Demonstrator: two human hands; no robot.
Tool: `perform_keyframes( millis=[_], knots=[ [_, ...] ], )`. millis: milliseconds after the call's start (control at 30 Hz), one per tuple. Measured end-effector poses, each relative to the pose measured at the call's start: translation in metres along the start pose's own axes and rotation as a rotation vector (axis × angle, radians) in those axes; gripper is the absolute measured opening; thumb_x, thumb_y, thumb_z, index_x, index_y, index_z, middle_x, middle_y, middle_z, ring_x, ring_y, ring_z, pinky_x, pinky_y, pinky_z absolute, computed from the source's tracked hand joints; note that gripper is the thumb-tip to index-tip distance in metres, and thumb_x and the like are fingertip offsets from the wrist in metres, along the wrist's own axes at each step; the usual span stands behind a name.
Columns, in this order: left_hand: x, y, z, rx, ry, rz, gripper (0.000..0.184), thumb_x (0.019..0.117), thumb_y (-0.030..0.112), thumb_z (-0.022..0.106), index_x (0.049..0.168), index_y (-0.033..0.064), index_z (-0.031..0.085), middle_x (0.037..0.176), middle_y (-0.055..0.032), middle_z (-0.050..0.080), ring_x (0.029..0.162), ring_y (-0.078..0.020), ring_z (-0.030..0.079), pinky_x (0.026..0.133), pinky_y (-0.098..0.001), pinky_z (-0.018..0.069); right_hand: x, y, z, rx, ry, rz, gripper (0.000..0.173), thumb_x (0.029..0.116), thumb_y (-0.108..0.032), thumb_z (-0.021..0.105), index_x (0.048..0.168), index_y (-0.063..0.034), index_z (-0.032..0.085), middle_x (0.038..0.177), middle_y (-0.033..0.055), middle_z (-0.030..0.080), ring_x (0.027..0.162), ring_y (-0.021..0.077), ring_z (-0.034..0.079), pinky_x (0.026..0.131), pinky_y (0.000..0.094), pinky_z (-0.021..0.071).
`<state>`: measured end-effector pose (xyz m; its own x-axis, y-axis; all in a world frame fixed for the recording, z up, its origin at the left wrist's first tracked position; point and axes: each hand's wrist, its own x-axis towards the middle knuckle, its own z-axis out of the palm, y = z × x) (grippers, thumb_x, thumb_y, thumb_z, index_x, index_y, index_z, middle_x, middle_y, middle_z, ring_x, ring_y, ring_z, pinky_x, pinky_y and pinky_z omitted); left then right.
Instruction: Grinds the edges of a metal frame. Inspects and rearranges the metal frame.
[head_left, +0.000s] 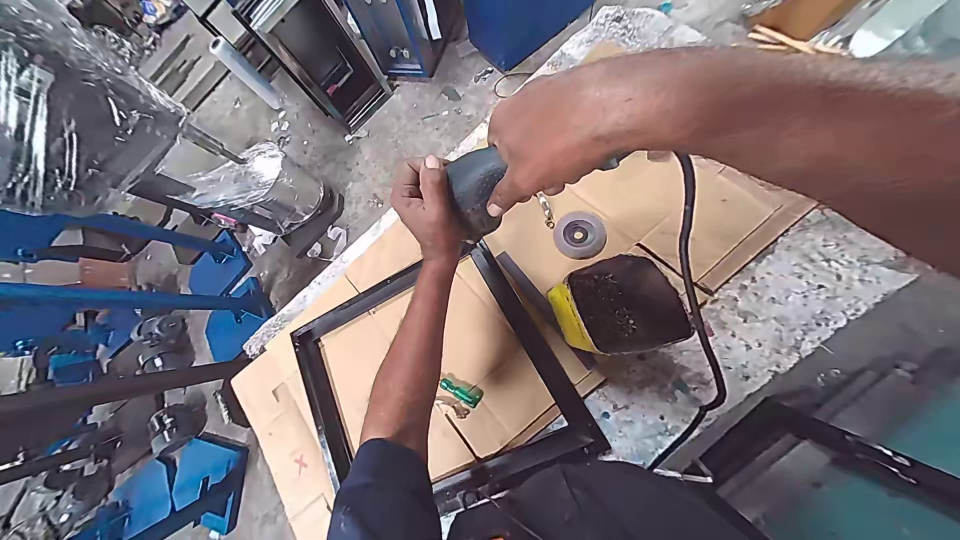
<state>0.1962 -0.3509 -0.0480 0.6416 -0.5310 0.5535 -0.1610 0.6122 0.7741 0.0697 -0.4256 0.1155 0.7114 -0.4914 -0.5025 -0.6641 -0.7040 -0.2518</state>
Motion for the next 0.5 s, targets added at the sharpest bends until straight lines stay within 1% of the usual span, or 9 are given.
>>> perform_keyframes(
  millis=[133, 333, 400, 500],
  knots=[
    [-0.002, -0.002, 0.000, -0.003, 0.006, 0.001, 0.026, 0.1025, 0.018, 0.047, 0.082, 0.0071, 0.058, 0.069, -0.0020, 0.061, 0.063, -0.0121, 0.063, 0.061, -0.0307, 0.0563, 0.001, 0.001, 0.002, 0.006, -0.002, -0.012, 0.040, 0.0913, -0.048, 0.077, 0.082, -0.0105, 0.068, 0.061, 0.0037, 0.063, 0.049, 0.0160, 0.057, 0.050, 0.0369, 0.0508],
    [-0.004, -0.009, -0.003, -0.008, 0.006, 0.026, 0.028, 0.1031, 0.022, 0.048, 0.082, 0.0072, 0.059, 0.070, -0.0023, 0.062, 0.065, -0.0123, 0.063, 0.062, -0.0315, 0.0566, 0.005, -0.001, 0.005, -0.030, -0.019, -0.014, 0.043, 0.0922, -0.048, 0.076, 0.076, -0.0100, 0.066, 0.058, 0.0039, 0.061, 0.047, 0.0162, 0.056, 0.050, 0.0381, 0.0497],
    [-0.004, -0.011, -0.002, -0.018, -0.001, 0.030, 0.028, 0.1033, 0.022, 0.048, 0.082, 0.0073, 0.058, 0.070, -0.0024, 0.062, 0.065, -0.0124, 0.064, 0.063, -0.0312, 0.0565, 0.008, -0.002, 0.006, -0.008, -0.050, 0.002, 0.043, 0.0925, -0.049, 0.075, 0.075, -0.0100, 0.068, 0.058, 0.0034, 0.062, 0.046, 0.0147, 0.054, 0.048, 0.0355, 0.0476],
    [-0.003, -0.013, -0.001, -0.027, 0.005, 0.039, 0.026, 0.1036, 0.018, 0.048, 0.083, 0.0063, 0.059, 0.069, -0.0023, 0.061, 0.063, -0.0119, 0.063, 0.061, -0.0304, 0.0564, 0.012, -0.001, 0.004, 0.035, -0.087, 0.015, 0.041, 0.0929, -0.048, 0.075, 0.080, -0.0094, 0.070, 0.062, 0.0046, 0.066, 0.048, 0.0152, 0.056, 0.050, 0.0338, 0.0467]
  ],
)
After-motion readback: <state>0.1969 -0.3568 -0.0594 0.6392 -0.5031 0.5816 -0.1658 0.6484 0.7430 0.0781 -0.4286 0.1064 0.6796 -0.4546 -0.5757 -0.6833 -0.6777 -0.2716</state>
